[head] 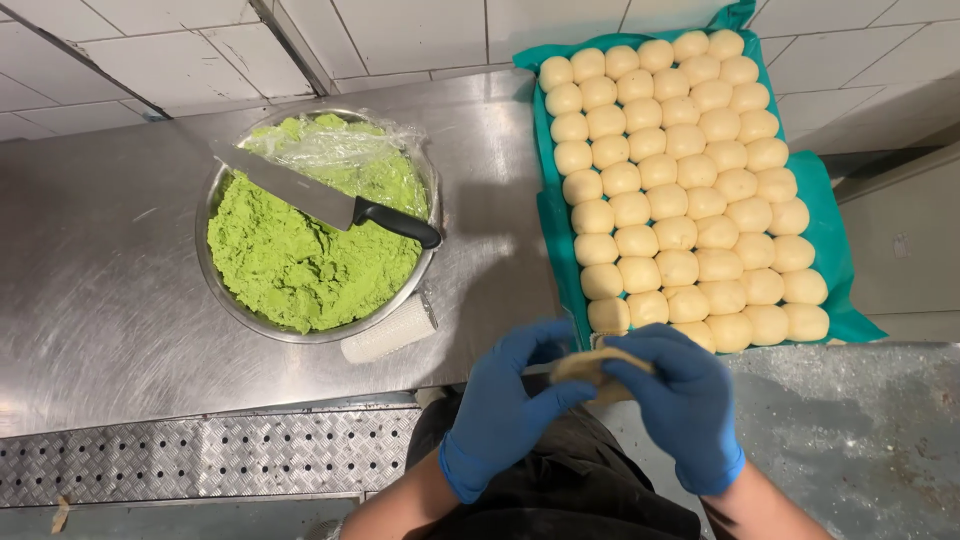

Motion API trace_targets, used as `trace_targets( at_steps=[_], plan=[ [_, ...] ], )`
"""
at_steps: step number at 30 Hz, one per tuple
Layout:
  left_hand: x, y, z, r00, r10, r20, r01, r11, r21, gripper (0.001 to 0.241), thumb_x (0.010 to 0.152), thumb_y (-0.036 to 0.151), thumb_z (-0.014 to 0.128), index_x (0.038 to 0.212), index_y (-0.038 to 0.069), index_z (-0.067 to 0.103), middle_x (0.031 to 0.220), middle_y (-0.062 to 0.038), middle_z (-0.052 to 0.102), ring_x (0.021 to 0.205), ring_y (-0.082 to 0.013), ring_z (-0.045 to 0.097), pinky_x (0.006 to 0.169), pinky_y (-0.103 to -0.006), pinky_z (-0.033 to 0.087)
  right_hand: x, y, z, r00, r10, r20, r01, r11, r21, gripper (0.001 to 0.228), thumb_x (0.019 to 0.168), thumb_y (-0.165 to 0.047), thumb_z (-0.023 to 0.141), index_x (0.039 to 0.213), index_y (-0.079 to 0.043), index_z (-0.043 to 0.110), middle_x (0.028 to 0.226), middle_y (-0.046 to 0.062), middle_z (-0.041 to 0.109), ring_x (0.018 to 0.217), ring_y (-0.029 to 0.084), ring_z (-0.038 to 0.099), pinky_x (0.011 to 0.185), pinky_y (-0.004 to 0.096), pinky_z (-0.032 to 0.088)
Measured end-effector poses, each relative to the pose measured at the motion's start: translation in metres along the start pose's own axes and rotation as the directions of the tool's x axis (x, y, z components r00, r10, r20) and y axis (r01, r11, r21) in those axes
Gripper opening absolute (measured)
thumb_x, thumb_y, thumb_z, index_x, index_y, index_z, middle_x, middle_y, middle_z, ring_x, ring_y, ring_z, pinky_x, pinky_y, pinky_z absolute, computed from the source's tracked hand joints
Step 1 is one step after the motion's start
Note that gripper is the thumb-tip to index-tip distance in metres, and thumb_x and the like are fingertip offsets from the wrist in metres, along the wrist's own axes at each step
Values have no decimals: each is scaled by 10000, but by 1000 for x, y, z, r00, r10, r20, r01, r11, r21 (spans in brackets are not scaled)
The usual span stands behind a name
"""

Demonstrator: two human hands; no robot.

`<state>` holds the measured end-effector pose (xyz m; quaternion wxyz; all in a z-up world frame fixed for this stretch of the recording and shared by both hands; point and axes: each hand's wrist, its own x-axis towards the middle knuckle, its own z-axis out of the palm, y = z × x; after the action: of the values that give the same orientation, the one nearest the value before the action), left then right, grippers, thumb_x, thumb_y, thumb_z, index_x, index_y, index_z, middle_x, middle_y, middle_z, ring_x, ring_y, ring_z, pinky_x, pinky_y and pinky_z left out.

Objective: Flattening dough balls, adding green filling, and placing them into paper liners to make buns.

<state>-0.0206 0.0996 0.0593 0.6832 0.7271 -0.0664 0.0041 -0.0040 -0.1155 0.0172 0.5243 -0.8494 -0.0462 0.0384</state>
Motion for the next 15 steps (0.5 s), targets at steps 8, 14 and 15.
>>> trace_targets(
  at_steps=[8,14,15],
  plan=[
    [-26,-25,-11,983,-176,55,134,888,441,349,941,202,724,1283,137,698,1069,-104,752,967,-222,746,840,-329,574,4,-39,11,939,-327,102,330,944,-17,282,744,-76,793,1019,-31,749,967,70,712,863,170,662,760,273,526],
    [-39,-23,-51,991,-97,89,120,948,-296,715,876,178,760,1503,46,444,1285,-95,646,1147,-151,622,1006,-310,510,11,-36,53,968,-179,177,160,980,114,148,828,-40,748,970,-42,791,903,48,759,778,136,698,693,274,545],
    [-42,-26,-55,963,-187,194,261,829,-494,659,976,164,704,1547,81,385,1378,-55,614,1206,-113,577,1048,-294,476,14,-38,64,955,-182,235,143,974,174,148,839,-42,737,977,-40,790,901,53,759,786,138,707,704,277,551]
  ],
)
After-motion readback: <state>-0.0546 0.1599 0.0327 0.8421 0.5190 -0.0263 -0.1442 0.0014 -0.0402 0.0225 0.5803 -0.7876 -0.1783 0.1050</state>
